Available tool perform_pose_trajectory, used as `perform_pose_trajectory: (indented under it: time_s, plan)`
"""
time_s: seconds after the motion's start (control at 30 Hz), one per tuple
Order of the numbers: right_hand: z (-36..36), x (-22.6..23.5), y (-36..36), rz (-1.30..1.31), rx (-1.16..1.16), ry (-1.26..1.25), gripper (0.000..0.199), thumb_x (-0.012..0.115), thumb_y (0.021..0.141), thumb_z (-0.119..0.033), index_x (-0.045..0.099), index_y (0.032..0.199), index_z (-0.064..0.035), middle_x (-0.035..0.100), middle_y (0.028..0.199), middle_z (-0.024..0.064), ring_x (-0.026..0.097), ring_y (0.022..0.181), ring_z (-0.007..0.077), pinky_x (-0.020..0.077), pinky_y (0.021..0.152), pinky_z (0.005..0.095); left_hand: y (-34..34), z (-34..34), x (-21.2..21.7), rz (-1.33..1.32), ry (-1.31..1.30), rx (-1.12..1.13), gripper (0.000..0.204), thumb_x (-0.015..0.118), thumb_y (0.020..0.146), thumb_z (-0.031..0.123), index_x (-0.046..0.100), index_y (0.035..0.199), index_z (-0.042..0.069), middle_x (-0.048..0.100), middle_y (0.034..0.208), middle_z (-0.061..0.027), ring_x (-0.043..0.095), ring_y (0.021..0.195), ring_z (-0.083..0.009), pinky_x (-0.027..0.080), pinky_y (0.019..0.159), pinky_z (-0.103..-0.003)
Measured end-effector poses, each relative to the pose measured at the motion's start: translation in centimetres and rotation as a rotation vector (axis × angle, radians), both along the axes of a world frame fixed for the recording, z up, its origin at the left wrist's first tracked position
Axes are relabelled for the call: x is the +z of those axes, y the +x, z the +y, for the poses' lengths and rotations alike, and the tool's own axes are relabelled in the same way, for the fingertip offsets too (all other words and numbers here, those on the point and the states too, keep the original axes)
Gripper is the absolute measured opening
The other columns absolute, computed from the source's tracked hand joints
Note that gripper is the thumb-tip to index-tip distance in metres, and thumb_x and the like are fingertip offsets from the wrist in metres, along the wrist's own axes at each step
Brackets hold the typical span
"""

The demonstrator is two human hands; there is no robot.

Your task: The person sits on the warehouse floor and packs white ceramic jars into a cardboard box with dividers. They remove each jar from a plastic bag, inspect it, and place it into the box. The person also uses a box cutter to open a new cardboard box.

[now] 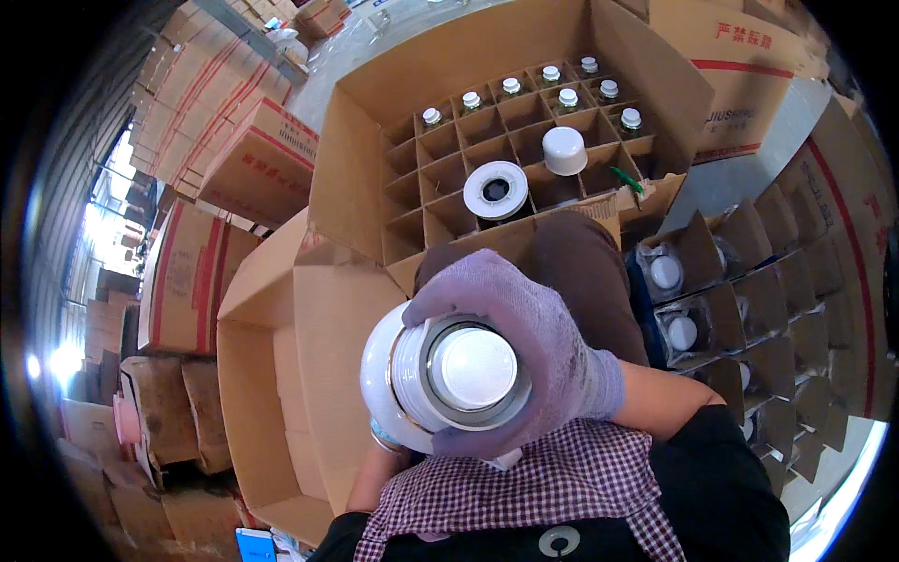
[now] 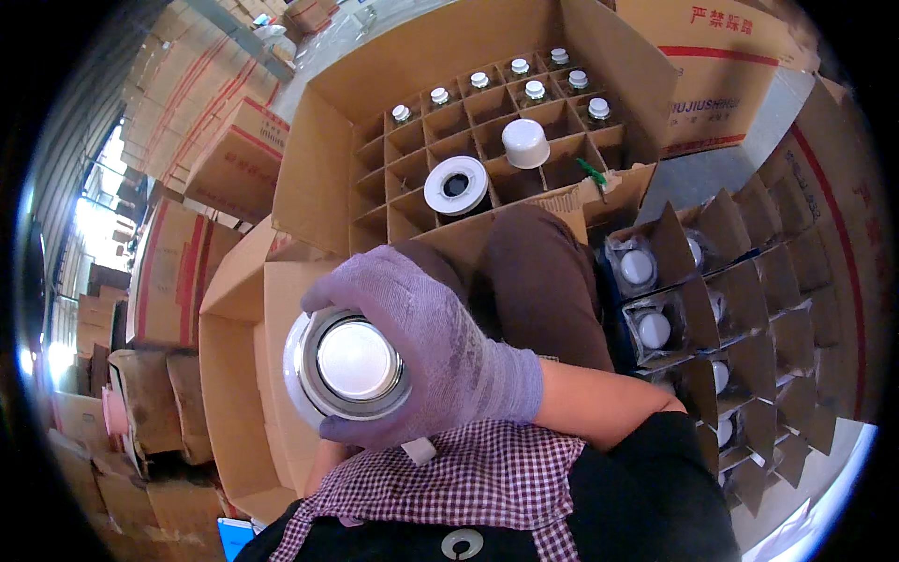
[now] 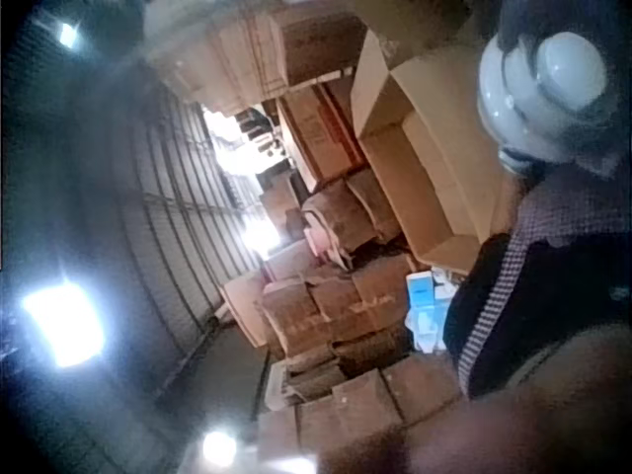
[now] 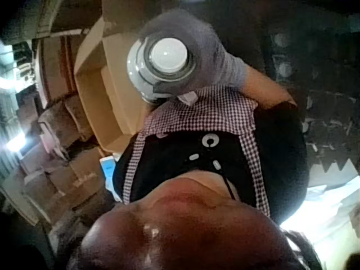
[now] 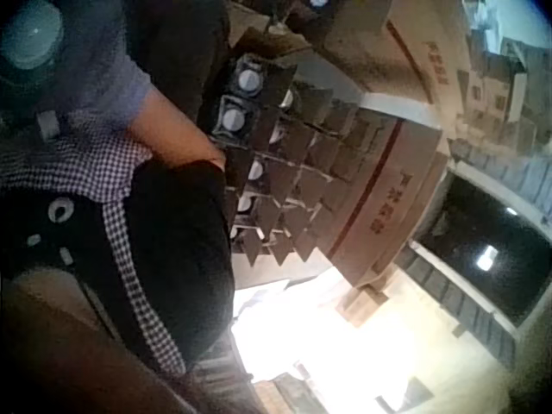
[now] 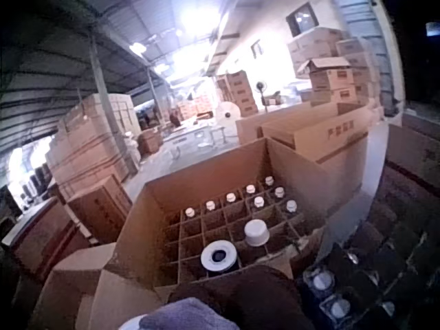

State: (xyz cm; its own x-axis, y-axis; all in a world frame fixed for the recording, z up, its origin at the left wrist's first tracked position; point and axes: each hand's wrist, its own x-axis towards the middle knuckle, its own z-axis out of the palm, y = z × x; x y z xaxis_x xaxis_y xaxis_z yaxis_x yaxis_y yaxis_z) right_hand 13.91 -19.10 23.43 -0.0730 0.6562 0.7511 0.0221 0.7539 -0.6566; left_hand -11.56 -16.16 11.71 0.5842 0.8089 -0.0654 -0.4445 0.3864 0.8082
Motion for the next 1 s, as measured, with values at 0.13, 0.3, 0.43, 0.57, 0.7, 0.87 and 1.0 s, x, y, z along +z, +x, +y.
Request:
perform_pose_trajectory:
  time_s: [0.13, 0.3, 0.43, 0.57, 0.7, 0.87, 1.0]
  plan:
    - [1.0, -0.3, -0.9, 0.023, 0.168, 0.078, 0.078, 0.094, 0.059, -0.038, 0.061, 0.122, -0.0065, 0.063, 0.113, 0.0126, 0.063, 0.103, 0.0291, 0.0516, 0.091, 0.0404, -0.2, 0.3, 0.9, 0.111, 0.05, -0.012, 0.073, 0.069, 0.095, 0.019, 0.03, 0.155, 0.007, 0.037, 0.158, -0.0129, 0.039, 0.143, -0.0248, 0.031, 0.12, -0.042]
    - [2.6, -0.1, -1.1, -0.002, 0.377, 0.1, 0.077, 0.093, 0.058, -0.037, 0.062, 0.121, -0.0071, 0.063, 0.114, 0.0107, 0.063, 0.104, 0.0297, 0.0508, 0.091, 0.0403, 0.5, 1.5, 1.1, 0.267, 0.143, -0.062, 0.074, 0.07, 0.095, 0.019, 0.03, 0.156, 0.007, 0.037, 0.158, -0.0129, 0.039, 0.143, -0.0248, 0.03, 0.12, -0.042]
    - [4.7, -2.1, -0.3, -0.028, 0.367, -0.039, 0.074, 0.092, 0.058, -0.035, 0.062, 0.121, -0.0089, 0.063, 0.114, 0.0103, 0.063, 0.105, 0.0293, 0.0503, 0.093, 0.0413, 0.5, 3.1, 0.9, 0.389, 0.256, -0.104, 0.074, 0.07, 0.095, 0.019, 0.03, 0.156, 0.007, 0.036, 0.158, -0.0129, 0.039, 0.143, -0.0248, 0.03, 0.12, -0.042]
    - [6.8, -1.2, 1.4, -0.021, 0.169, 0.077, 0.062, 0.087, 0.063, -0.025, 0.061, 0.116, -0.0081, 0.064, 0.109, 0.0121, 0.062, 0.104, 0.031, 0.0496, 0.093, 0.042, 0.5, 4.0, 3.3, 0.436, 0.199, -0.07, 0.078, 0.072, 0.092, 0.017, 0.029, 0.156, 0.008, 0.036, 0.159, -0.0127, 0.039, 0.143, -0.0245, 0.03, 0.12, -0.042]
    - [11.2, -1.4, 0.9, -0.102, 0.331, 0.001, 0.06, 0.082, 0.071, -0.028, 0.062, 0.123, -0.0045, 0.064, 0.114, 0.0143, 0.061, 0.111, 0.0324, 0.0474, 0.098, 0.0419, -3.7, 3.4, -2.2, 0.715, 0.507, 0.1, 0.069, 0.063, 0.098, 0.035, 0.033, 0.154, 0.008, 0.046, 0.151, -0.0133, 0.044, 0.139, -0.0259, 0.034, 0.116, -0.045]
    - [23.7, -9.9, 11.5, -1.341, -0.701, -0.414, 0.063, 0.075, 0.077, -0.038, 0.061, 0.135, -0.0186, 0.056, 0.133, 0.0199, 0.053, 0.126, 0.0366, 0.0418, 0.106, 0.0491, -4.9, 3.0, -4.2, 0.311, -0.029, 0.317, 0.062, 0.054, 0.101, 0.047, 0.042, 0.149, 0.009, 0.051, 0.146, -0.0119, 0.048, 0.133, -0.0299, 0.039, 0.11, -0.048]
    - [23.5, -13.8, 16.1, -1.332, -0.854, -0.904, 0.06, 0.074, 0.081, -0.03, 0.056, 0.137, -0.019, 0.056, 0.131, 0.0161, 0.052, 0.127, 0.0348, 0.0454, 0.104, 0.05, -5.4, 4.7, -3.9, 0.047, -0.211, 0.444, 0.067, 0.056, 0.099, 0.05, 0.041, 0.149, 0.009, 0.048, 0.149, -0.0121, 0.047, 0.133, -0.0318, 0.039, 0.109, -0.049]
